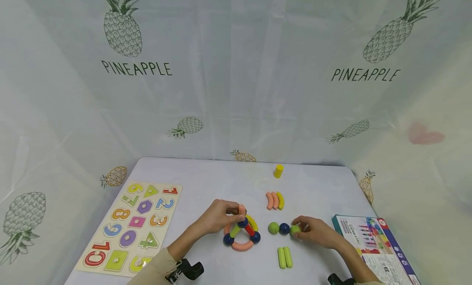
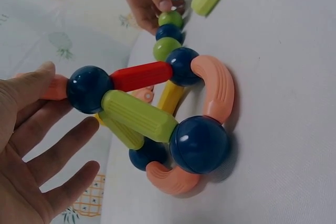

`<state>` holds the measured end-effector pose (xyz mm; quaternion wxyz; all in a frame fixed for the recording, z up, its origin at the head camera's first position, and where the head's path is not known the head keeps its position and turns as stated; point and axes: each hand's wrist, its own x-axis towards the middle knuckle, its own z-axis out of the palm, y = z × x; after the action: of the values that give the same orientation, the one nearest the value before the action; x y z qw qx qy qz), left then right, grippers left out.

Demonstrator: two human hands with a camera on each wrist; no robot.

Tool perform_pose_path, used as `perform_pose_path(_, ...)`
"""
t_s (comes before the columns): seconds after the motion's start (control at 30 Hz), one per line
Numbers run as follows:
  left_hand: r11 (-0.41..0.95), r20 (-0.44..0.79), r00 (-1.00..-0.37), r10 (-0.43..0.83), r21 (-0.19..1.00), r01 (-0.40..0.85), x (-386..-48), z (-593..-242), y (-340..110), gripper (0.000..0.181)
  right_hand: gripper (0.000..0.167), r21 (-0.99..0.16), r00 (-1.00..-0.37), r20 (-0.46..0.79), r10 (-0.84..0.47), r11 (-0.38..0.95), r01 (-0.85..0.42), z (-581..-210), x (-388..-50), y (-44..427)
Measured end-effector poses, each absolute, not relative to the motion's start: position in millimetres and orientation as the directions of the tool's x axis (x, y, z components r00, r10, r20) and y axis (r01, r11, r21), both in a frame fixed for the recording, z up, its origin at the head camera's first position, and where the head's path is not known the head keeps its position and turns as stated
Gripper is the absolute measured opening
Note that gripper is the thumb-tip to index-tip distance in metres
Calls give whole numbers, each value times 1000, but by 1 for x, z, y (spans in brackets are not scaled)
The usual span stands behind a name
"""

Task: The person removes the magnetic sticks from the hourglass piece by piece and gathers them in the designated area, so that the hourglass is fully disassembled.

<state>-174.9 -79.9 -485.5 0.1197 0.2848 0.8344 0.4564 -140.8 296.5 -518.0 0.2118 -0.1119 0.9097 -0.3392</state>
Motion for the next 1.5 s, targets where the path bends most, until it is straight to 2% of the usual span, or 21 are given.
perform_pose_path(0.13, 422, 60, -809, 585, 829, 368, -174, -486, -80, 21, 42, -641, -903, -305, -303, 767, -41, -514, -143, 296)
perform_pose_path(0.23, 439, 53, -810, 584, 819, 371, -173, -489, -81, 14, 44, -631, -950, -245, -193, 775, 5, -506, -149, 289)
perform_pose_path(0.33, 453, 41, -814, 579, 814, 363, -171, -491, -81, 9, 45, -680, -979, -161, -122, 733, 20, -498, -155, 275)
perform_pose_path(0.47, 445, 19, -813, 582, 829, 338, -170, -493, -81, 10, 43, -779, -971, -91, -221, 623, -69, -489, -158, 245)
perform_pose_path(0.63, 451, 19, -806, 591, 821, 351, -170, -494, -80, 11, 30, -875, -901, -26, -432, 446, -189, -478, -157, 202)
perform_pose_path(0.8, 444, 54, -799, 598, 809, 386, -170, -496, -81, 11, 25, -911, -845, 41, -533, 327, -250, -472, -154, 169)
perform_pose_path(0.97, 434, 34, -807, 590, 829, 352, -169, -496, -83, 18, 24, -906, -835, 119, -537, 285, -312, -472, -153, 148)
perform_pose_path(1.13, 447, 79, -815, 574, 803, 393, -170, -498, -84, 15, 23, -888, -846, 166, -507, 297, -352, -476, -156, 137)
perform_pose_path(1.37, 396, 34, -804, 594, 858, 328, -170, -499, -85, 20, 17, -878, -889, 128, -440, 366, -307, -476, -157, 128)
perform_pose_path(1.5, 408, 64, -800, 597, 834, 371, -171, -500, -83, 16, 20, -901, -900, 91, -426, 350, -257, -475, -157, 129)
